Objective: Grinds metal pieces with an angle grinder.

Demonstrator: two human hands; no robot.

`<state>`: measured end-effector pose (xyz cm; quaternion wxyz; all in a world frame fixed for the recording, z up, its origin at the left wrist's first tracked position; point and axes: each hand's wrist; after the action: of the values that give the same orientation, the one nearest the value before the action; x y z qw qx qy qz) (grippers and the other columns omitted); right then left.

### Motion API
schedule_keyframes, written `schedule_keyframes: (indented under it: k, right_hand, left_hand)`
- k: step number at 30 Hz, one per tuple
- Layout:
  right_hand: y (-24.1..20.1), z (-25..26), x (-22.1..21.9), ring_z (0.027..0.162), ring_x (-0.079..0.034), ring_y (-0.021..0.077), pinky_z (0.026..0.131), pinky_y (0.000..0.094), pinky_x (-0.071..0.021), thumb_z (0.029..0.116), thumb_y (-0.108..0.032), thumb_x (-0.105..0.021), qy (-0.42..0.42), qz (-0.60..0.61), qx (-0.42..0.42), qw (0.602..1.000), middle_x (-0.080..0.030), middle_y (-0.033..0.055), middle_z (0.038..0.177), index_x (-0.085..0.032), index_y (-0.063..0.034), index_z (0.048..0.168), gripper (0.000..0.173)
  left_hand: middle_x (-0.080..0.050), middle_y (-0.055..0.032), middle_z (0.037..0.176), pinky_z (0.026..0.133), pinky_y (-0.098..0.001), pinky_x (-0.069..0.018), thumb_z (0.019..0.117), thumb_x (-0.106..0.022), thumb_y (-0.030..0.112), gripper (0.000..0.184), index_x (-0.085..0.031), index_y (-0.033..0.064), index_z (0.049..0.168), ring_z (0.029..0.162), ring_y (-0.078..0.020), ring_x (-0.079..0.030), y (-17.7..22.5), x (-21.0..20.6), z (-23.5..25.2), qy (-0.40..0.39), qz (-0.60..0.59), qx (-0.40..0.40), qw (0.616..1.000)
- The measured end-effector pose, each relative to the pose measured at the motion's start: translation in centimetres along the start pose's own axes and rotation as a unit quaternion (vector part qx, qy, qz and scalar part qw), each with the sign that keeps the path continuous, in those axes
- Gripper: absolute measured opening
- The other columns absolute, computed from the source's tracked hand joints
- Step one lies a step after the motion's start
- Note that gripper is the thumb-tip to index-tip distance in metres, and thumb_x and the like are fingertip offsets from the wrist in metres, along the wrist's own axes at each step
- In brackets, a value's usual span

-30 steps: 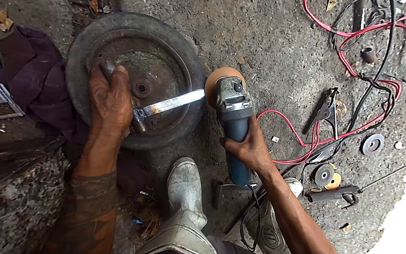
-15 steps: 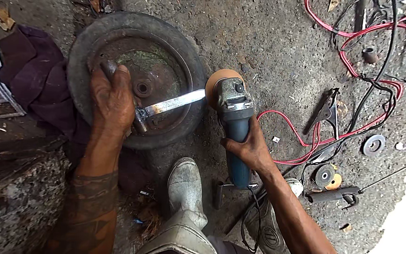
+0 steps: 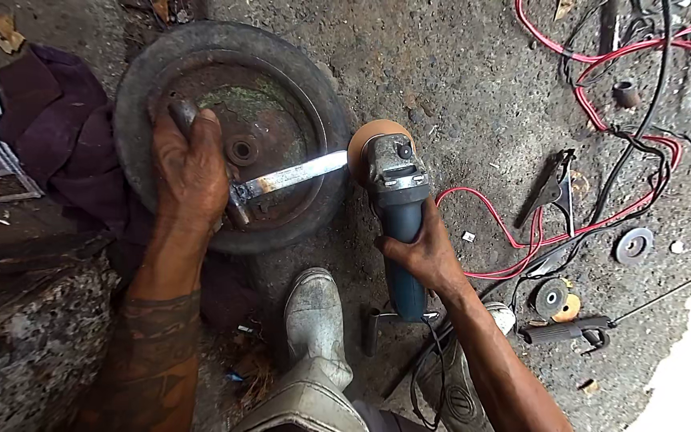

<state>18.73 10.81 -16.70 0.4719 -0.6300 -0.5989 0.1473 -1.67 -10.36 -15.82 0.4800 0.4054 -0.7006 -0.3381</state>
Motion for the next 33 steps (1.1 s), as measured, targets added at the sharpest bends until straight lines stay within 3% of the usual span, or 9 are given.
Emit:
schedule_keyframes:
  k: [7,20,23,26,33]
  right_hand:
    - [0.0,-0.4,-0.2,0.081,-0.069,0.0106,0.069,0.033,-0.0598,0.0651,-0.03,-0.083,-0.012,-0.051,0.01,0.999,-0.067,0.0022,0.098,-0.045,-0.0124,0.134,0.08]
    - [-0.1,0.0,0.8,0.078,-0.07,0.0129,0.065,0.0332,-0.0609,0.0635,-0.026,-0.084,0.007,-0.007,0.019,1.0,-0.067,0.0035,0.097,-0.046,-0.0123,0.132,0.079]
    - [-0.1,0.0,0.6,0.079,-0.07,0.0126,0.066,0.0334,-0.0609,0.063,-0.026,-0.084,0.001,-0.022,0.017,1.0,-0.067,0.0032,0.098,-0.046,-0.0121,0.132,0.08]
    - [-0.1,0.1,0.4,0.078,-0.07,0.0127,0.065,0.034,-0.0608,0.0638,-0.027,-0.083,-0.001,-0.031,0.017,0.999,-0.067,0.0033,0.096,-0.045,-0.0129,0.134,0.081]
    - [0.0,-0.3,0.1,0.081,-0.069,0.0103,0.069,0.0323,-0.0597,0.0646,-0.029,-0.083,-0.012,-0.057,0.02,0.998,-0.066,0.0021,0.098,-0.045,-0.0116,0.134,0.081]
  left_hand:
    - [-0.049,0.0071,0.085,0.058,-0.0197,-0.052,0.1092,-0.043,0.032,0.022,-0.049,0.0136,0.119,0.061,-0.0001,-0.054,0.0,0.1,-0.1,-0.002,0.005,-0.003,1.0]
    - [-0.049,0.0069,0.085,0.057,-0.0189,-0.0516,0.1086,-0.045,0.033,0.022,-0.049,0.0131,0.118,0.06,0.0006,-0.054,-0.3,0.1,-0.1,0.006,0.004,-0.009,1.0]
    - [-0.05,0.0058,0.088,0.06,-0.0201,-0.0525,0.1086,-0.044,0.034,0.027,-0.049,0.0124,0.124,0.064,0.0003,-0.055,-0.3,0.2,-0.1,0.007,0.011,-0.009,1.0]
    - [-0.052,0.0027,0.094,0.062,-0.0231,-0.0531,0.1086,-0.043,0.035,0.038,-0.046,0.0096,0.137,0.069,-0.0018,-0.057,-0.1,0.3,-0.2,0.006,0.026,-0.01,1.0]
    - [-0.052,0.0018,0.095,0.061,-0.023,-0.0536,0.1082,-0.044,0.035,0.04,-0.044,0.0092,0.139,0.068,-0.002,-0.057,-0.3,0.2,-0.2,0.007,0.028,-0.008,1.0]
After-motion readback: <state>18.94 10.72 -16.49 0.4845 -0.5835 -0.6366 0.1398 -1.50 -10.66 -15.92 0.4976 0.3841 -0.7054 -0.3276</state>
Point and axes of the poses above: each hand's wrist, its own z-axis towards the middle knuckle, its own x-axis out of the back of the hand, y = z × x
